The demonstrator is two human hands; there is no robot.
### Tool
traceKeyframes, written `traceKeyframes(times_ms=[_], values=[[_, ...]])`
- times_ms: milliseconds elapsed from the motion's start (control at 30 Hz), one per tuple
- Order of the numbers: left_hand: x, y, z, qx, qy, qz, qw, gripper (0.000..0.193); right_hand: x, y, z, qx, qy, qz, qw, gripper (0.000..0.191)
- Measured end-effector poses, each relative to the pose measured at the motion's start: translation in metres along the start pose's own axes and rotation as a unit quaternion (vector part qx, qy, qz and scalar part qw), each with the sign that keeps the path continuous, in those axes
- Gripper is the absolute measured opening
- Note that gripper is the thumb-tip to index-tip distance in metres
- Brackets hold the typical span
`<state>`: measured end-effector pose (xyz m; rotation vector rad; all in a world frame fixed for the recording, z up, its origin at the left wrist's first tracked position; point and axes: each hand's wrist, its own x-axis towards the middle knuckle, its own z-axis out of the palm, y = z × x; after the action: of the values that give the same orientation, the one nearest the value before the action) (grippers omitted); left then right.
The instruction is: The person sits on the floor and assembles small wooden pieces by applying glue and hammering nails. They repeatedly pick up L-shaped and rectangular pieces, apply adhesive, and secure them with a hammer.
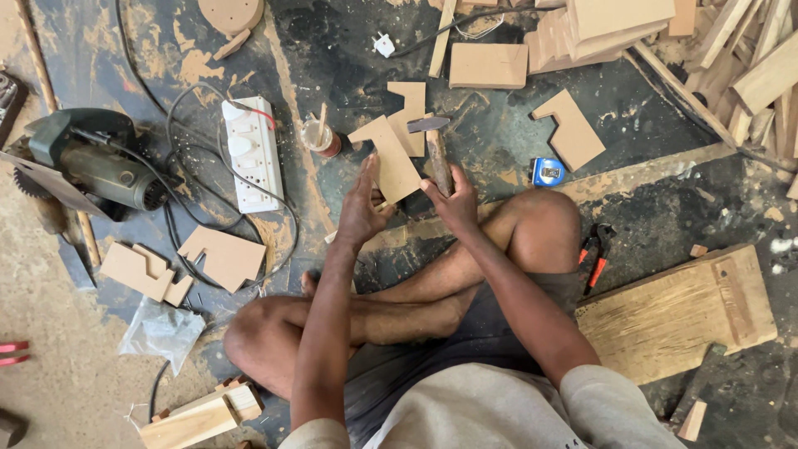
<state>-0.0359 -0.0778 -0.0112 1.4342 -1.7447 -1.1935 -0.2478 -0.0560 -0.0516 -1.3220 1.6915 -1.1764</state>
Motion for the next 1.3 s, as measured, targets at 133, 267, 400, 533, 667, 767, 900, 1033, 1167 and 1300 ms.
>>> traceKeyframes(times_ms=[133,267,400,533,667,767,900,1033,1167,1300], values=[[0.001,0.002,0.002,0.078,0.01,0.014,0.997,0.105,0.002,0.002,-0.001,-0.023,-0.011,0.018,1.0,0.044],[-0.008,-0.002,-0.008,0.183,0.114,0.147,0.965,0.102,0.004,0.004,-0.003,-0.015,-0.011,0.014,1.0,0.04],[-0.043,-0.007,-0.034,0.177,0.117,-0.088,0.973,0.049,0.004,0.005,-0.003,0.007,-0.004,-0.015,1.0,0.037],[-0.084,0.005,-0.056,0.224,0.167,-0.045,0.959,0.022,0.007,0.009,0.0,0.08,-0.014,-0.005,0.997,0.04],[-0.126,0.022,-0.08,0.219,0.309,0.013,0.925,0.013,0.013,0.018,0.001,0.068,-0.027,0.019,0.997,0.034],[-0.178,0.018,-0.11,0.186,0.414,-0.05,0.89,0.02,0.02,0.024,0.003,0.116,-0.05,0.053,0.991,0.035],[-0.238,-0.028,-0.154,0.211,0.506,-0.214,0.808,0.041,0.027,0.029,0.004,0.153,-0.067,0.05,0.985,0.036],[-0.286,-0.091,-0.175,0.28,0.511,-0.326,0.744,0.041,0.032,0.03,0.002,0.181,-0.083,0.021,0.98,0.037],[-0.315,-0.137,-0.177,0.365,0.48,-0.306,0.737,0.018,0.035,0.03,0.001,0.199,-0.092,0.045,0.975,0.04],[-0.314,-0.149,-0.174,0.284,0.41,-0.375,0.781,0.019,0.041,0.031,-0.002,0.207,-0.104,0.025,0.972,0.04]])
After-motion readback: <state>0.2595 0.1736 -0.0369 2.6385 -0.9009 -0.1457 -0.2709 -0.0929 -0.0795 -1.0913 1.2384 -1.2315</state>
